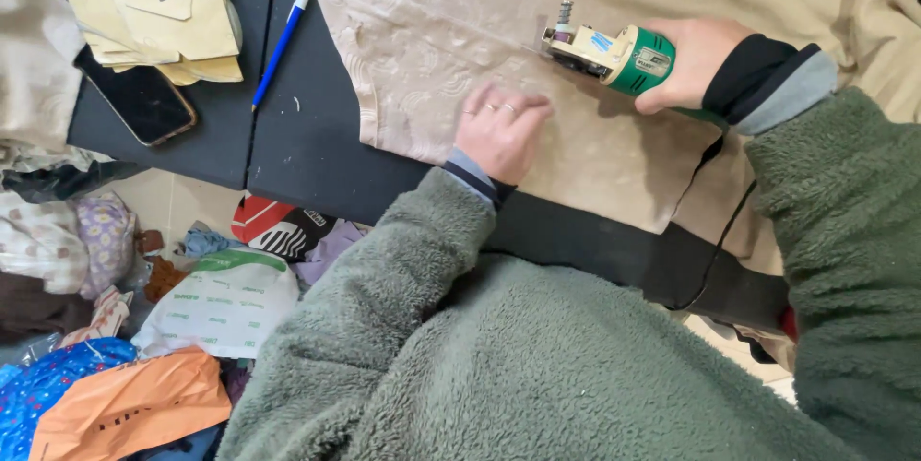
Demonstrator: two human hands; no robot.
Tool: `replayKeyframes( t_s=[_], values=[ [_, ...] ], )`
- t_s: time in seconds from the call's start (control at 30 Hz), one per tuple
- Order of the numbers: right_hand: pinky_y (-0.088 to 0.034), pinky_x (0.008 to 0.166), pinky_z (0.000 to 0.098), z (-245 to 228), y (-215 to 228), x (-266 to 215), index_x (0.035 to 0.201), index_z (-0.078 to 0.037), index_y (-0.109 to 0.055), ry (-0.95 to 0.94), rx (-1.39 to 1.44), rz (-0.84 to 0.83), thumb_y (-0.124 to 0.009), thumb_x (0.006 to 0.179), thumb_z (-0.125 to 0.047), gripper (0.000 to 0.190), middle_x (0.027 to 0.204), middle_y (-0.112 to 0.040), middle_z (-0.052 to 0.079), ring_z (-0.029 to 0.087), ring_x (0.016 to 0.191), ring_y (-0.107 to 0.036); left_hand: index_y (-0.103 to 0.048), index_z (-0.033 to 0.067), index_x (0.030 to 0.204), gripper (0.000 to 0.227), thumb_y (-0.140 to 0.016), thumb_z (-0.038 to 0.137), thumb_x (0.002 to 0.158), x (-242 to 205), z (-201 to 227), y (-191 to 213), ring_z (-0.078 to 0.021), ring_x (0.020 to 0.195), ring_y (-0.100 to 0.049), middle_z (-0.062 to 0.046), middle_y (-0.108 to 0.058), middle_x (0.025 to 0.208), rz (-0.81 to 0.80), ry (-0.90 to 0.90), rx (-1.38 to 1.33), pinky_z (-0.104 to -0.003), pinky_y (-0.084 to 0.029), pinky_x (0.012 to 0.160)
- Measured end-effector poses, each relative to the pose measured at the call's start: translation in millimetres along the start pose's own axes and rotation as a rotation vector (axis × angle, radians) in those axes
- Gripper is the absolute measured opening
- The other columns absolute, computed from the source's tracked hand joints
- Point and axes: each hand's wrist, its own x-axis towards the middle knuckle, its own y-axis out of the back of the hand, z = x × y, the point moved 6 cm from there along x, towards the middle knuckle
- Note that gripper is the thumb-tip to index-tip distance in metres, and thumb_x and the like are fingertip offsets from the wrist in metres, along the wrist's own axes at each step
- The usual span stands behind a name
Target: The person is cutting fabric according to paper patterns using an electric rotary cutter.
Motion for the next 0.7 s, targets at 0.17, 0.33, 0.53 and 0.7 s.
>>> replayKeyframes(
  t_s=[0.17,0.33,0.53,0.7],
  values=[
    [-0.054,0.085,0.0477,-24,6,13,0.137,-0.016,-0.064,0.012,-0.041,0.0,-0.085,0.058,-0.042,0.086,0.106,-0.074,0.019,0.04,0.094,-0.069,-0.068,0.018,0.124,0.032,-0.071,0.015,0.092,9,-35,41,-0.022,0.129,-0.056,0.0,-0.061,0.134,0.094,0.171,0.151,-0.059,-0.031,0.121],
    [-0.055,0.088,0.048,-32,9,30,0.138,-0.013,-0.063,0.009,-0.103,0.014,-0.086,0.06,-0.044,0.087,0.106,-0.073,0.023,0.042,0.095,-0.069,-0.061,0.0189,0.137,0.049,-0.074,0.024,0.09,5,-44,36,-0.0257,0.144,-0.043,-0.004,-0.049,0.15,0.054,0.176,0.193,-0.071,-0.017,0.121],
    [-0.056,0.081,0.0486,-35,40,49,0.149,-0.021,-0.057,0.123,-0.336,-0.048,-0.09,0.054,-0.045,0.103,0.106,-0.073,0.02,0.04,0.092,-0.07,-0.054,0.0309,0.149,0.059,-0.076,0.04,0.094,-2,-52,30,-0.0304,0.155,-0.027,-0.009,-0.03,0.164,-0.025,0.125,0.229,-0.075,-0.01,0.122],
    [-0.059,0.072,0.0457,-21,45,73,0.139,-0.026,-0.062,0.134,-0.537,-0.099,-0.09,0.052,-0.042,0.093,0.095,-0.076,0.014,0.035,0.081,-0.074,-0.053,0.0398,0.147,0.071,-0.079,0.056,0.084,-4,-47,21,-0.0397,0.157,-0.01,-0.018,-0.015,0.168,-0.121,0.113,0.178,-0.079,-0.006,0.119]
  ],
)
